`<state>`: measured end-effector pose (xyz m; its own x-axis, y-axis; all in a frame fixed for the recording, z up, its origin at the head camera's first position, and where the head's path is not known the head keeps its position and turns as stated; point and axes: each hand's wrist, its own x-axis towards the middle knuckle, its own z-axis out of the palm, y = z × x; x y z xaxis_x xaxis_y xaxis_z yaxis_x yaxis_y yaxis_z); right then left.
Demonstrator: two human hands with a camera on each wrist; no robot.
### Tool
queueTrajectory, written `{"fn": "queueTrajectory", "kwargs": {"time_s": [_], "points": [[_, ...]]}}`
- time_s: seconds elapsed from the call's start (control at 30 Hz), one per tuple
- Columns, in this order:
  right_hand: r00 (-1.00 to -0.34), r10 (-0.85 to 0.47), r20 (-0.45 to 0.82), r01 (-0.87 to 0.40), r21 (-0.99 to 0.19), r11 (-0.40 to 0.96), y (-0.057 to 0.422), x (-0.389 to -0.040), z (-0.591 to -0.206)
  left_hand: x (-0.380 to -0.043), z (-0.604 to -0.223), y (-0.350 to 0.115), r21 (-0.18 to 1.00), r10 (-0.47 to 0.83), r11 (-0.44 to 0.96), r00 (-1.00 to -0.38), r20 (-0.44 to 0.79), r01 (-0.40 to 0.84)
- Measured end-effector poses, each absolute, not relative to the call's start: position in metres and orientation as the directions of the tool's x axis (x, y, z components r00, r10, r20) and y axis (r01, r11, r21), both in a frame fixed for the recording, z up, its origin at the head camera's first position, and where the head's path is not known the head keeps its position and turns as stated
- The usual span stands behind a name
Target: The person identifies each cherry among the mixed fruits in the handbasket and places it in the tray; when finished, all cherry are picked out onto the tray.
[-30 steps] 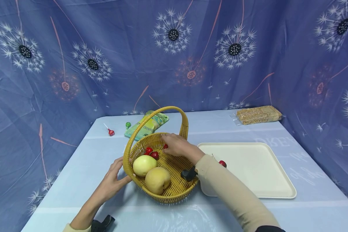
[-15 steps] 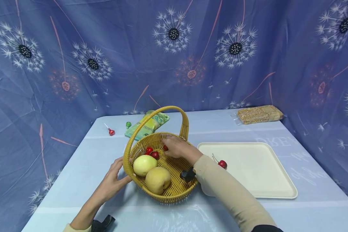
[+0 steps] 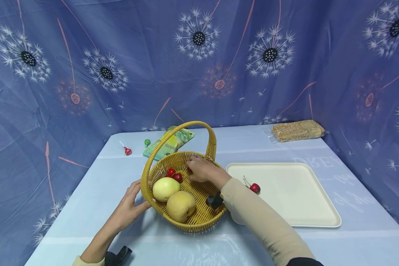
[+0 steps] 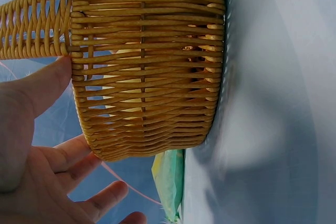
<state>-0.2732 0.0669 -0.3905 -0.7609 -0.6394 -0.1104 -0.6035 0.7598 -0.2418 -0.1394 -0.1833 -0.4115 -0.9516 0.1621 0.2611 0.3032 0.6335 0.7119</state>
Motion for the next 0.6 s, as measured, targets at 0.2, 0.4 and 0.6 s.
{"fn": "queueTrajectory", "kwargs": {"time_s": [0.2, 0.4, 0.6], "points": [[-0.758, -0.645, -0.1, -0.602, -0.275, 0.75, 0.069, -0.2719, -0.3909, -0.1395, -0.4114, -0.1835, 0.712, 0.165, 0.633, -0.952, 0.26, 0.304], [-0.724, -0.685, -0.083, -0.64, -0.291, 0.711, 0.0732, -0.2723, -0.3928, -0.1395, -0.4114, -0.1834, 0.709, 0.165, 0.635, -0.951, 0.262, 0.305], [-0.685, -0.722, -0.1, -0.684, -0.252, 0.684, 0.0768, -0.2733, -0.3976, -0.1396, -0.4117, -0.1833, 0.712, 0.165, 0.633, -0.951, 0.26, 0.305]]}}
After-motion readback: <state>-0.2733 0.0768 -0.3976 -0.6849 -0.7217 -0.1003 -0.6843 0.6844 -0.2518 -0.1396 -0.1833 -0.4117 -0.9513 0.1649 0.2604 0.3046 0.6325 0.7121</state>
